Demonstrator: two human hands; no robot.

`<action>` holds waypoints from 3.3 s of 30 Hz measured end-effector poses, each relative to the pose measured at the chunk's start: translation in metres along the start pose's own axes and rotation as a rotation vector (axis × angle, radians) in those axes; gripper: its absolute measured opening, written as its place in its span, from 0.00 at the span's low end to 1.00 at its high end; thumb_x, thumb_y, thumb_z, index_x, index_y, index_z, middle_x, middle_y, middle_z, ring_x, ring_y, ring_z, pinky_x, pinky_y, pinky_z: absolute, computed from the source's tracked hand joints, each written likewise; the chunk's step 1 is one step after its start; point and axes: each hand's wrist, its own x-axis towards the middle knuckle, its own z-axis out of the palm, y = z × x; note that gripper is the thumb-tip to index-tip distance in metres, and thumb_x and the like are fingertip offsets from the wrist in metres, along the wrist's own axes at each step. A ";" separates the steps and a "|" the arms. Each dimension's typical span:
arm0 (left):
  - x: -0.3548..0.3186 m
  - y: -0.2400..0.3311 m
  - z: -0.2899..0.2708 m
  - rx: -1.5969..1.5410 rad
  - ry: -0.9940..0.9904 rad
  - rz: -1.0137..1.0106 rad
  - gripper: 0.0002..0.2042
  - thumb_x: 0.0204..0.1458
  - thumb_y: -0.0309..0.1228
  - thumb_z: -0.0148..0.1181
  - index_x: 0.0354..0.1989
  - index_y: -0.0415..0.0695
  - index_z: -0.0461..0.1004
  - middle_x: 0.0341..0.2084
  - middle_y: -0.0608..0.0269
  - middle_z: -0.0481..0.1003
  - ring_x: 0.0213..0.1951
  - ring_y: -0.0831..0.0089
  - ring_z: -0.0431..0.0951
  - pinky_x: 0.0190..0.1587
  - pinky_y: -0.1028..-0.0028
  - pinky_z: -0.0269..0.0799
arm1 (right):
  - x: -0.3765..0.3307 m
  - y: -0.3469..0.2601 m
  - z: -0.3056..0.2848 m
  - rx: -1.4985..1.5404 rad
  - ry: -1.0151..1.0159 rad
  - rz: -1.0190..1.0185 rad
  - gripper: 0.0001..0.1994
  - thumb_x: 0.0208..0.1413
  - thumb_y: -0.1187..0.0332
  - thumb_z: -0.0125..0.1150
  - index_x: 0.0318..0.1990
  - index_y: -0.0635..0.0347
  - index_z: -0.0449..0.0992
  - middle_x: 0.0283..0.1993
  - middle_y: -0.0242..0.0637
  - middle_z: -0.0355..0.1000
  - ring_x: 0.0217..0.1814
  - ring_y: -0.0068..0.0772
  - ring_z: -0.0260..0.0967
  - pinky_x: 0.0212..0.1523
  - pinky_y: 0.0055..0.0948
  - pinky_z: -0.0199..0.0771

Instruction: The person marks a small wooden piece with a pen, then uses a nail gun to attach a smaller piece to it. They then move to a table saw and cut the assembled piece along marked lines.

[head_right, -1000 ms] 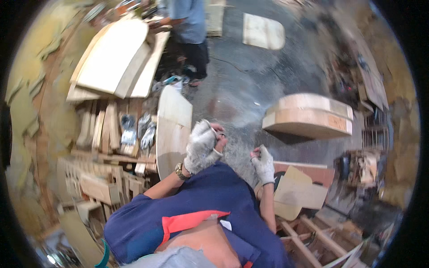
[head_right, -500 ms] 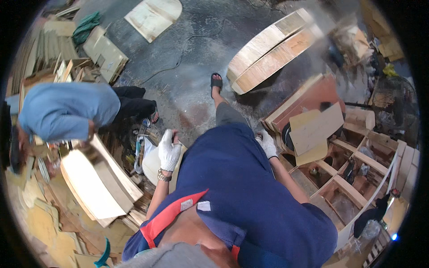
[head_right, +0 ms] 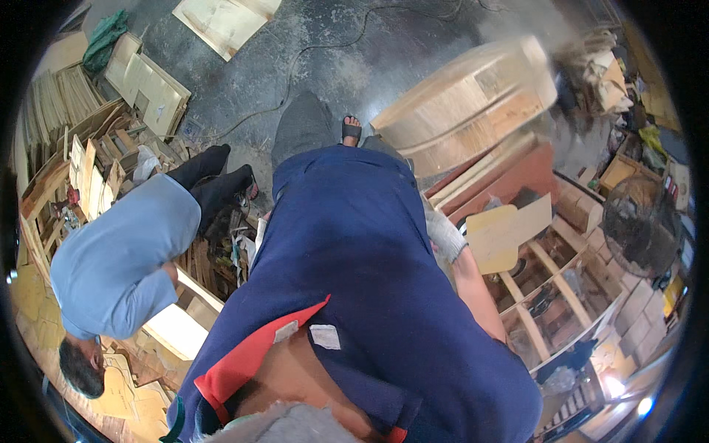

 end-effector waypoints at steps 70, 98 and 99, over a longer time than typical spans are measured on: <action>0.862 1.275 -0.528 0.404 -0.382 0.776 0.15 0.43 0.33 0.63 0.40 0.43 0.74 0.33 0.47 0.80 0.41 0.45 0.81 0.44 0.53 0.74 | 0.842 -1.292 -0.100 0.319 -0.362 -0.274 0.07 0.62 0.66 0.61 0.38 0.58 0.73 0.34 0.23 0.66 0.41 0.18 0.61 0.44 0.22 0.63; 0.761 1.348 -0.549 0.497 -0.237 1.772 0.07 0.40 0.33 0.67 0.29 0.52 0.77 0.29 0.69 0.75 0.34 0.71 0.78 0.37 0.68 0.75 | 0.903 -1.276 -0.239 -0.566 -0.656 0.286 0.16 0.63 0.61 0.61 0.51 0.64 0.80 0.44 0.39 0.81 0.44 0.32 0.78 0.47 0.33 0.79; 0.762 1.350 -0.545 0.499 -0.229 1.774 0.07 0.41 0.32 0.67 0.29 0.52 0.76 0.29 0.69 0.75 0.33 0.72 0.78 0.36 0.69 0.75 | 0.904 -1.273 -0.237 -0.458 -0.627 0.152 0.16 0.64 0.62 0.59 0.51 0.64 0.80 0.44 0.40 0.80 0.45 0.32 0.78 0.48 0.33 0.78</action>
